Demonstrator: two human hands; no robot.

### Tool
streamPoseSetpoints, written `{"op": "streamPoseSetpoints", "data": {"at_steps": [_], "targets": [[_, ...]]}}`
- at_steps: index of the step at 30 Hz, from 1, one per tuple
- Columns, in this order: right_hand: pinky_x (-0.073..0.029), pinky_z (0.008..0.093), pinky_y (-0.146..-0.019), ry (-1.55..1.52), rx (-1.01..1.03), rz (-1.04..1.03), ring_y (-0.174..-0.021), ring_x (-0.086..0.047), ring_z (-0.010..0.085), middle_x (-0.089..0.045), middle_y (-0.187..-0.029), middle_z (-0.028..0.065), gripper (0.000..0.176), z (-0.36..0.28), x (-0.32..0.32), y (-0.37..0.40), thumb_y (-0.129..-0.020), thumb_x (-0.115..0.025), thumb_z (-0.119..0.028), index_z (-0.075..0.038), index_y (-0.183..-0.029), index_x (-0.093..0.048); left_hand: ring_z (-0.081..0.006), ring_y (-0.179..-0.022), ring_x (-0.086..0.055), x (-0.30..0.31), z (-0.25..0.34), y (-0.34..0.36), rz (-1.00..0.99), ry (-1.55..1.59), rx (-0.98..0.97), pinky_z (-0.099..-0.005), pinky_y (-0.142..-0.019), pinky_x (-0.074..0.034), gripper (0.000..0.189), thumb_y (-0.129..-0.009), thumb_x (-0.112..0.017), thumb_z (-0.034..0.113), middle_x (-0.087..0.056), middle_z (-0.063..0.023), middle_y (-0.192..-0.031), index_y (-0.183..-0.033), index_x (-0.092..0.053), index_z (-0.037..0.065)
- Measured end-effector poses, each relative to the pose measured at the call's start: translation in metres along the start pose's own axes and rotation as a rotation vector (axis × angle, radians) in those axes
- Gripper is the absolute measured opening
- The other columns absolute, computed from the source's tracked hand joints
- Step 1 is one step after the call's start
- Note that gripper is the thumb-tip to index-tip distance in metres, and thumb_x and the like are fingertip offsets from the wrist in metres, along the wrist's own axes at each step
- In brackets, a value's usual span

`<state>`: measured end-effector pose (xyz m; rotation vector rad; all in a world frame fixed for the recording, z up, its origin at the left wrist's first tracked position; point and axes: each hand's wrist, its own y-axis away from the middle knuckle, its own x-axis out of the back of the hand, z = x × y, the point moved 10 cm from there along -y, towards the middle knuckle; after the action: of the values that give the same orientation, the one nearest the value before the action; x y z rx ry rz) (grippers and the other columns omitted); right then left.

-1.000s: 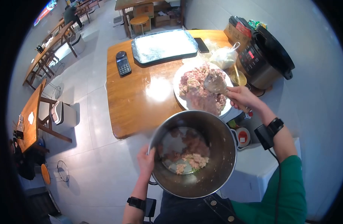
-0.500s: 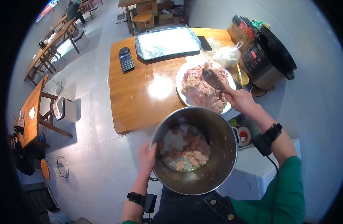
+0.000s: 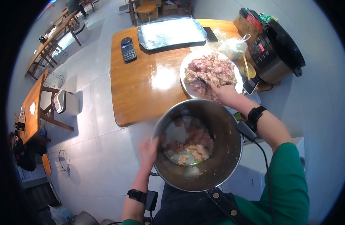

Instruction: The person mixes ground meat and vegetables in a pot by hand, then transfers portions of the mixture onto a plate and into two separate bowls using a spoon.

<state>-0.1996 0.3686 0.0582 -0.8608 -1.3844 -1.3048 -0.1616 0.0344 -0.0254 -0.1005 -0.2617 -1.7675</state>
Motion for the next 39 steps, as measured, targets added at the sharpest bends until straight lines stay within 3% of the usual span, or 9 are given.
{"op": "streamPoseSetpoints", "data": {"at_steps": [3,9,10,14,16,20,27,37,39], "targets": [[-0.046,0.041,-0.053,-0.003,-0.067,0.039,-0.062,-0.06,0.031,-0.06,-0.065,0.013,0.058,0.005,0.008,0.005,-0.073,-0.057,-0.018,-0.005,-0.126,-0.037,-0.0187,-0.08,-0.059,0.003,0.002,-0.001,0.034,-0.02,-0.019,-0.0325,-0.074,-0.044,0.021,-0.08,-0.058,0.014,-0.064,-0.0141,-0.084,-0.095,-0.063,0.001],[-0.045,0.0391,-0.045,-0.284,-0.255,0.43,-0.046,-0.056,0.0289,-0.055,-0.051,0.0121,0.038,0.036,0.05,0.074,-0.084,-0.052,-0.02,-0.013,-0.121,-0.047,-0.021,-0.082,-0.058,-0.008,0.038,0.003,-0.132,-0.288,0.076,-0.0341,-0.073,-0.043,0.027,-0.083,-0.051,0.025,-0.062,-0.0116,-0.086,-0.095,-0.062,0.004],[-0.045,0.0331,-0.045,-0.559,-0.427,0.267,-0.044,-0.057,0.0214,-0.055,-0.051,0.0081,0.038,0.03,0.056,0.084,-0.086,-0.051,-0.019,-0.013,-0.124,-0.046,-0.021,-0.082,-0.058,-0.007,0.038,0.002,-0.139,-0.298,0.106,-0.0341,-0.073,-0.043,0.027,-0.083,-0.051,0.025,-0.062,-0.0116,-0.086,-0.095,-0.062,0.004],[-0.046,0.0266,-0.047,-0.768,-0.4,0.15,-0.047,-0.057,0.0143,-0.056,-0.056,0.0048,0.04,-0.003,0.042,0.116,-0.087,-0.05,-0.014,-0.016,-0.127,-0.044,-0.0268,-0.083,-0.057,-0.008,0.045,-0.003,-0.096,-0.397,-0.063,-0.0353,-0.074,-0.042,0.028,-0.081,-0.05,0.026,-0.06,-0.0135,-0.085,-0.096,-0.061,0.005],[-0.047,0.0306,-0.049,-0.585,-0.074,0.212,-0.052,-0.059,0.0183,-0.056,-0.058,0.0058,0.038,-0.039,0.042,0.12,-0.086,-0.051,-0.016,-0.018,-0.123,-0.048,-0.0281,-0.084,-0.057,-0.013,0.042,-0.001,-0.104,-0.406,-0.093,-0.0355,-0.075,-0.043,0.028,-0.08,-0.051,0.025,-0.06,-0.0142,-0.085,-0.097,-0.061,0.005],[-0.046,0.0361,-0.05,-0.04,0.028,-0.135,-0.059,-0.06,0.0261,-0.057,-0.059,0.0099,0.032,-0.068,-0.05,0.085,-0.076,-0.053,-0.015,-0.014,-0.107,-0.057,-0.0283,-0.084,-0.058,-0.005,0.031,-0.001,0.027,-0.208,0.085,-0.0351,-0.077,-0.043,0.026,-0.079,-0.052,0.022,-0.061,-0.0139,-0.086,-0.097,-0.061,0.005],[-0.05,0.0384,-0.061,0.093,0.127,-0.278,-0.067,-0.063,0.0271,-0.064,-0.069,0.0123,0.015,-0.085,-0.203,0.012,-0.071,-0.052,-0.013,-0.008,-0.071,-0.067,-0.0198,-0.082,-0.059,-0.003,0.026,-0.004,0.055,-0.139,0.175,-0.0303,-0.076,-0.044,0.024,-0.077,-0.055,0.012,-0.062,-0.0119,-0.09,-0.098,-0.062,0.004],[-0.05,0.0371,-0.066,-0.235,0.207,-0.412,-0.073,-0.064,0.0268,-0.064,-0.071,0.0118,0.012,-0.107,-0.244,0.041,-0.068,-0.054,-0.011,-0.008,-0.067,-0.066,-0.0245,-0.093,-0.059,-0.001,0.023,-0.008,0.031,-0.185,0.08,-0.0319,-0.084,-0.043,0.024,-0.076,-0.058,0.006,-0.062,-0.013,-0.098,-0.099,-0.061,0.002],[-0.05,0.0373,-0.066,-0.218,0.214,-0.481,-0.073,-0.064,0.0268,-0.064,-0.072,0.0115,0.012,-0.115,-0.25,0.042,-0.069,-0.054,-0.011,-0.008,-0.069,-0.065,-0.0181,-0.095,-0.056,-0.003,0.024,-0.009,-0.003,-0.213,0.073,-0.0286,-0.084,-0.042,0.026,-0.078,-0.055,0.004,-0.06,-0.0115,-0.101,-0.102,-0.06,-0.002]]}}
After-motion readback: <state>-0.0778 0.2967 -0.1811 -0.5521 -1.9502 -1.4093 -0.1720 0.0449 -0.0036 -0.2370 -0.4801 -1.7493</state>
